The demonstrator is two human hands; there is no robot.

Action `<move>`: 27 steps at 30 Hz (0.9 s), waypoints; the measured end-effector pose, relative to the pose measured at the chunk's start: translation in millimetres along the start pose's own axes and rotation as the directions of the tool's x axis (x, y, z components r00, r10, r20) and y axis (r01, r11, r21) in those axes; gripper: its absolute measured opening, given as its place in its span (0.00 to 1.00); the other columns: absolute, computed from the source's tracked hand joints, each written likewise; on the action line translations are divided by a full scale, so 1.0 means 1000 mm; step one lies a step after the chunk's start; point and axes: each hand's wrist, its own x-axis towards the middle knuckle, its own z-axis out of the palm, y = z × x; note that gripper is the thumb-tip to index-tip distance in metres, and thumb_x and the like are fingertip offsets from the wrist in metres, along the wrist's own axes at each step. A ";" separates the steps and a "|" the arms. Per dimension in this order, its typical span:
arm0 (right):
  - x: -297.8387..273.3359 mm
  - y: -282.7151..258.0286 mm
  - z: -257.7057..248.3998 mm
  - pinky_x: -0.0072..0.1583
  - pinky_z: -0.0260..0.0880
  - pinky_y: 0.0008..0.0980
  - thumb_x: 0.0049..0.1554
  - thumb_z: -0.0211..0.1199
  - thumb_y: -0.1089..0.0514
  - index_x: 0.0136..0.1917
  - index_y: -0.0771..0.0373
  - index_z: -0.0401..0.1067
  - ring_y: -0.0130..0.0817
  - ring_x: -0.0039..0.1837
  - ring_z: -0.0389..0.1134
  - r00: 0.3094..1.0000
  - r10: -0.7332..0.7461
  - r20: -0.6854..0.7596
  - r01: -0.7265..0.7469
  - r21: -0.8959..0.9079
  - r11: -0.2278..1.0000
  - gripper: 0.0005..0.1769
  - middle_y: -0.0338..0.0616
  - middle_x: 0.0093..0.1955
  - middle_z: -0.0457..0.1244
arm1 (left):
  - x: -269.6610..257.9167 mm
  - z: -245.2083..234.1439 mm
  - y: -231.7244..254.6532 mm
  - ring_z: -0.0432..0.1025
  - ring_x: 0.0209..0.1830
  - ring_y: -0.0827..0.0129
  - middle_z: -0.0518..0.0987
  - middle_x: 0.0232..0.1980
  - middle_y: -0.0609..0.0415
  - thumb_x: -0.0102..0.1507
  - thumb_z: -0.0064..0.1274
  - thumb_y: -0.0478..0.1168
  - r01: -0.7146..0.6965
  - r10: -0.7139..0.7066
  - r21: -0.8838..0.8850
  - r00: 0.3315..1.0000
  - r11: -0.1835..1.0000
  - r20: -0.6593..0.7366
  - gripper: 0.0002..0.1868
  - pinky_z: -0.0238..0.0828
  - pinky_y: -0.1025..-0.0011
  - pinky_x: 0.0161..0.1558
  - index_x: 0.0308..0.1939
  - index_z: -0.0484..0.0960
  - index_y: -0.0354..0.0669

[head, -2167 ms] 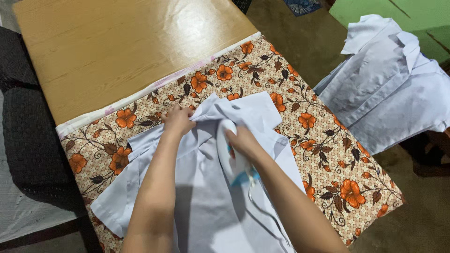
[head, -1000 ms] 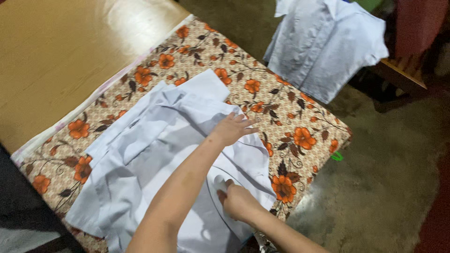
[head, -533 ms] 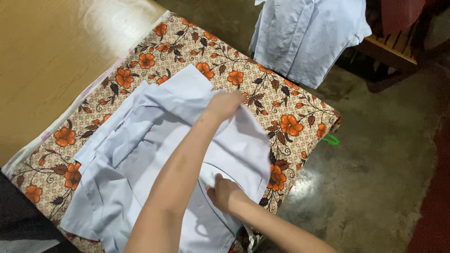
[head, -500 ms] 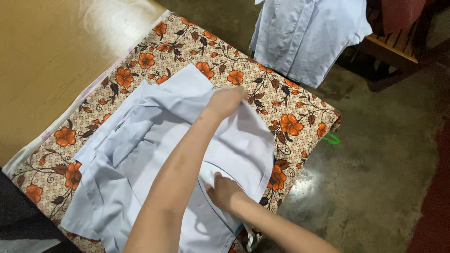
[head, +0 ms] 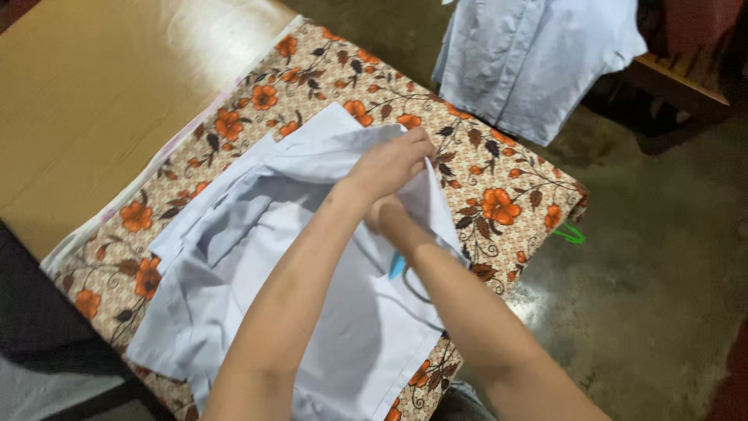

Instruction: The person irons a white short-sleeved shirt laid out on a floral-patterned tablecloth. They use a handheld electric iron to smooth the front, sleeves, and collar, periodically adjusting the shirt's position and flipping it to iron the back. The person also briefly handles a white cloth during the process.

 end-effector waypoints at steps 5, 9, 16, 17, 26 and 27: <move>-0.021 0.009 -0.022 0.58 0.67 0.45 0.61 0.53 0.32 0.60 0.63 0.72 0.48 0.54 0.69 0.998 -0.042 0.047 0.048 -0.122 0.991 0.34 0.57 0.51 0.68 | -0.053 -0.034 0.008 0.74 0.56 0.54 0.74 0.59 0.52 0.63 0.60 0.40 -0.052 0.027 -0.137 0.983 0.989 -0.180 0.14 0.73 0.61 0.53 0.52 0.80 0.43; -0.081 0.035 -0.017 0.54 0.69 0.43 0.62 0.54 0.32 0.57 0.65 0.74 0.46 0.47 0.71 0.985 -0.027 0.172 0.081 -0.317 0.945 0.33 0.57 0.44 0.71 | -0.128 -0.055 0.010 0.76 0.54 0.61 0.75 0.59 0.52 0.66 0.60 0.38 0.067 -0.184 -0.330 0.924 0.942 -0.335 0.14 0.75 0.69 0.54 0.55 0.80 0.41; -0.111 0.102 -0.030 0.51 0.72 0.47 0.55 0.60 0.30 0.54 0.62 0.75 0.49 0.45 0.74 0.998 -0.048 -0.044 0.031 -0.337 0.941 0.34 0.55 0.44 0.70 | -0.274 -0.023 0.024 0.75 0.42 0.62 0.80 0.51 0.54 0.62 0.60 0.37 0.543 -0.658 -0.371 0.643 0.753 -0.394 0.11 0.73 0.69 0.39 0.48 0.83 0.42; -0.108 0.104 -0.037 0.53 0.71 0.48 0.55 0.60 0.27 0.51 0.62 0.78 0.50 0.47 0.72 0.989 -0.089 -0.115 0.038 -0.381 0.924 0.35 0.56 0.44 0.71 | -0.292 -0.014 0.027 0.75 0.41 0.61 0.81 0.51 0.53 0.63 0.60 0.37 0.526 -0.616 -0.322 0.654 0.787 -0.438 0.10 0.73 0.69 0.45 0.47 0.83 0.41; -0.129 0.065 -0.028 0.57 0.73 0.47 0.42 0.66 0.48 0.62 0.49 0.74 0.47 0.54 0.73 0.931 -0.157 0.329 0.321 -0.534 0.782 0.31 0.49 0.53 0.70 | -0.398 0.040 0.083 0.72 0.59 0.60 0.81 0.57 0.55 0.59 0.60 0.42 0.692 -0.729 -0.233 0.665 0.684 -0.163 0.16 0.59 0.58 0.64 0.50 0.83 0.47; -0.125 0.059 -0.020 0.57 0.73 0.47 0.44 0.65 0.48 0.61 0.51 0.75 0.48 0.55 0.73 0.933 -0.178 0.314 0.327 -0.531 0.782 0.29 0.50 0.53 0.71 | -0.402 0.048 0.097 0.70 0.62 0.61 0.80 0.58 0.57 0.59 0.60 0.43 0.686 -0.706 -0.176 0.700 0.706 -0.104 0.17 0.49 0.53 0.69 0.52 0.83 0.50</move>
